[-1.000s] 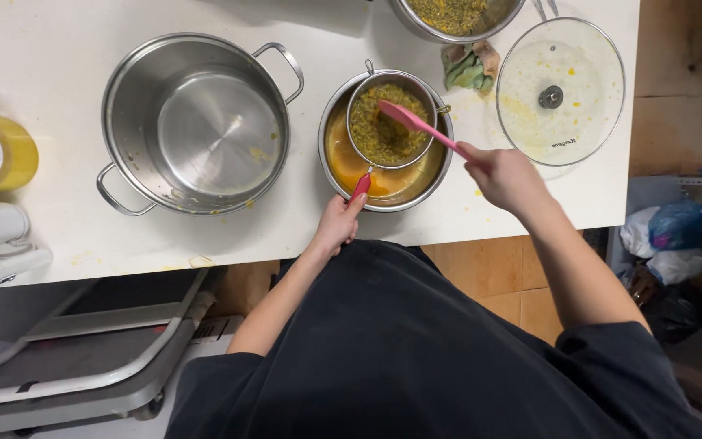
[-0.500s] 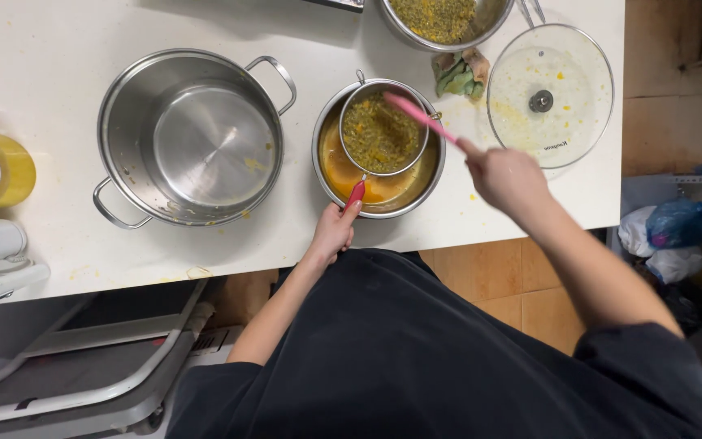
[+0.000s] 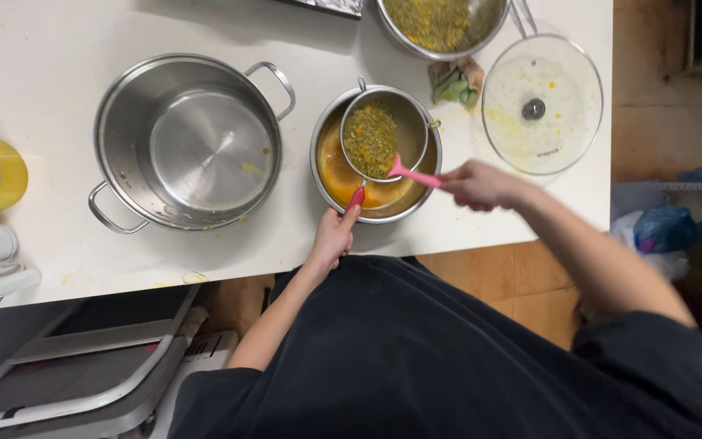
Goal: Straining a yellowish liquid through a sieve into a pot and pressing the solids with a spatula.
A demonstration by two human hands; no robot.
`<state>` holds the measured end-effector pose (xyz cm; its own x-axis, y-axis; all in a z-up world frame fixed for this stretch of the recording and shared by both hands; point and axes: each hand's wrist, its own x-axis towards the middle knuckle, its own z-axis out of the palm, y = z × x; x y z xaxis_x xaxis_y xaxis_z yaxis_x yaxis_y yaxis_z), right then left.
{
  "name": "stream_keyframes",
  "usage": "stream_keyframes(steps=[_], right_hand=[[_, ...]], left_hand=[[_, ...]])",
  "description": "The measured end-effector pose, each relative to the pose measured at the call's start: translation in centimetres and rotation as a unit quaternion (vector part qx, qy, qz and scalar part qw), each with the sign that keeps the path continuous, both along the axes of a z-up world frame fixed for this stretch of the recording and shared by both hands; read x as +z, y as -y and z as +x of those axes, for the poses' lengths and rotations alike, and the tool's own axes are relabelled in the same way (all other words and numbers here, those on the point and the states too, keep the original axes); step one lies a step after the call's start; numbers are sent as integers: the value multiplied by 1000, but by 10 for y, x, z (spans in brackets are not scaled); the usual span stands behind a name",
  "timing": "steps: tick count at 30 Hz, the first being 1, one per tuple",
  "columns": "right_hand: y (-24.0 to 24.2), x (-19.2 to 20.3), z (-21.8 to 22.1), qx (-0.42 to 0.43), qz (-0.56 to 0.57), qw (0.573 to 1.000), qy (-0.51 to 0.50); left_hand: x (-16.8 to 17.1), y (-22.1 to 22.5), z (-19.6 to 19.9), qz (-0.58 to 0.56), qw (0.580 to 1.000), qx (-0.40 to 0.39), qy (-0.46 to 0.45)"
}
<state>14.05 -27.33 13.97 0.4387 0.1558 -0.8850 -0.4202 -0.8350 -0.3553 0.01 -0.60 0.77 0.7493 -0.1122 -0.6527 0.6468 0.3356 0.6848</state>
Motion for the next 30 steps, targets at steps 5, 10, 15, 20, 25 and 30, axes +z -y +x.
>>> stream_keyframes(steps=[5,10,15,20,25,30], right_hand=[[17,-81,-43,-216,232,948,-40],[2,-78,-65,-298,282,911,32],[-9,-68,-68,-399,281,873,-7],[9,-71,-85,-374,244,895,2],[-9,11,-84,-186,132,967,117],[-3,-31,-73,18,1,891,454]], left_hand=[[-5,0,1,4,1000,6,7],[-18,1,-4,5,1000,-8,10],[-12,0,-4,-1,1000,-1,15],[-19,0,-5,34,999,-26,25],[-4,0,-1,38,999,-31,19],[4,0,0,48,998,-40,19]])
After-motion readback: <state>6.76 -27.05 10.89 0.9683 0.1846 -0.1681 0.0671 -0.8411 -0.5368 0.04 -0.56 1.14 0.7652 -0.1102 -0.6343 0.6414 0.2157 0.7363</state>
